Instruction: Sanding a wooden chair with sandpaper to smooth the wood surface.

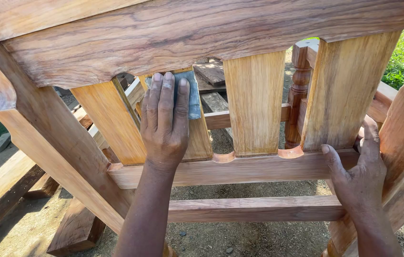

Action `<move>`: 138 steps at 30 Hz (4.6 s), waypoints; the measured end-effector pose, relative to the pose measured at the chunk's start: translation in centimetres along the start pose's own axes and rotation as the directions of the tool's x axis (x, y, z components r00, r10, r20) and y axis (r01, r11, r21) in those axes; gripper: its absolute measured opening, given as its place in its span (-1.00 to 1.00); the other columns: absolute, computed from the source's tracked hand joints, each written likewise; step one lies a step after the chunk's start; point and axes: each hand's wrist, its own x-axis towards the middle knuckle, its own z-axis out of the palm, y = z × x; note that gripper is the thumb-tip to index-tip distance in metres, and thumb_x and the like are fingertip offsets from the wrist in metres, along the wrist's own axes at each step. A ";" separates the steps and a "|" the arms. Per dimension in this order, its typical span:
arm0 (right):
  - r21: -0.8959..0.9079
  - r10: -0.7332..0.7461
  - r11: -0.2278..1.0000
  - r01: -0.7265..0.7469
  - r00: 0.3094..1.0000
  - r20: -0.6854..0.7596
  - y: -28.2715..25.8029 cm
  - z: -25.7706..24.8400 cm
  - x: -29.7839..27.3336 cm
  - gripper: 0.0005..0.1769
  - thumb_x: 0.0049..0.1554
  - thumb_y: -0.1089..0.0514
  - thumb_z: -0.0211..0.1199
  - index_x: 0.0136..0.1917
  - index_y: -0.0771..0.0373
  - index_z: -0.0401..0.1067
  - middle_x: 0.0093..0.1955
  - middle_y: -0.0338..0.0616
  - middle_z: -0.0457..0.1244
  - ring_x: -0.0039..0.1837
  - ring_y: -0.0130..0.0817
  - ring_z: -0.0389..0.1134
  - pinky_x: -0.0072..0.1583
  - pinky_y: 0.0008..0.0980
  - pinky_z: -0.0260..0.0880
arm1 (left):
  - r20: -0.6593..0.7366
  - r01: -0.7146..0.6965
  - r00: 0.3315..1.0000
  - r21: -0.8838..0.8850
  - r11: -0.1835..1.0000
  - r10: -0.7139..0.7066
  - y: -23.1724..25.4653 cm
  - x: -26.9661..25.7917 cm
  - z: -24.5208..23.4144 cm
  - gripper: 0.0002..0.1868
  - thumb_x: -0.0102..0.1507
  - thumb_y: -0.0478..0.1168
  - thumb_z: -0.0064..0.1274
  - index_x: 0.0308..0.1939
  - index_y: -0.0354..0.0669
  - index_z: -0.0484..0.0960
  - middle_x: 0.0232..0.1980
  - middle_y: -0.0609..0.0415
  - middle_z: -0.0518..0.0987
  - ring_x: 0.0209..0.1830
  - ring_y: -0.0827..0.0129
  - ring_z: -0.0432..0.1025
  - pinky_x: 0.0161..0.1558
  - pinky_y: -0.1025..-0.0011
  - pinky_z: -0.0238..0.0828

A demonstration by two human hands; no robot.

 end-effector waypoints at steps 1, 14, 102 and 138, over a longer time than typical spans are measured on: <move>-0.001 -0.001 1.000 0.001 1.000 0.000 0.2 0.0 0.0 -0.08 0.20 0.15 0.35 0.67 0.23 -0.06 0.51 0.33 0.17 0.58 0.11 0.21 0.59 0.05 0.14 | -0.001 0.001 1.000 0.000 1.000 -0.001 0.0 0.1 -0.1 -0.62 0.44 -0.38 0.15 0.36 -0.26 0.59 0.45 -0.15 0.42 0.51 -0.04 0.32 0.48 0.04 0.37; -0.099 0.042 0.994 -0.040 0.999 0.015 0.3 0.1 0.0 -0.04 0.19 0.15 0.38 0.68 0.27 -0.08 0.51 0.35 0.14 0.53 0.11 0.23 0.52 0.03 0.21 | -0.005 0.021 1.000 0.057 0.998 -0.021 0.4 0.1 0.5 -0.61 0.49 -0.36 0.12 0.41 -0.20 0.55 0.41 -0.13 0.38 0.49 -0.03 0.32 0.47 0.02 0.39; -0.221 -0.097 0.969 0.113 0.992 0.081 -2.5 -0.7 0.7 -0.16 0.18 0.31 0.39 0.55 0.42 -0.05 0.16 0.38 0.26 0.18 0.12 0.43 0.12 -0.11 0.52 | 0.236 -0.112 0.962 -0.116 0.987 0.137 1.8 -11.9 -2.1 -0.50 0.36 -0.28 0.15 0.40 -0.14 0.53 0.41 -0.11 0.39 0.27 0.11 0.44 0.37 0.02 0.43; -0.140 0.167 0.978 -0.155 0.982 0.082 0.7 0.5 -0.5 -0.48 0.35 0.15 0.26 0.30 0.68 0.23 -0.01 0.38 0.34 -0.06 0.04 0.46 -0.07 -0.11 0.53 | 0.020 -0.031 0.999 -0.038 0.999 0.032 -1.5 -8.3 -0.9 -0.54 0.38 -0.31 0.30 0.36 -0.10 0.60 0.34 -0.08 0.41 0.26 0.12 0.38 0.32 0.09 0.45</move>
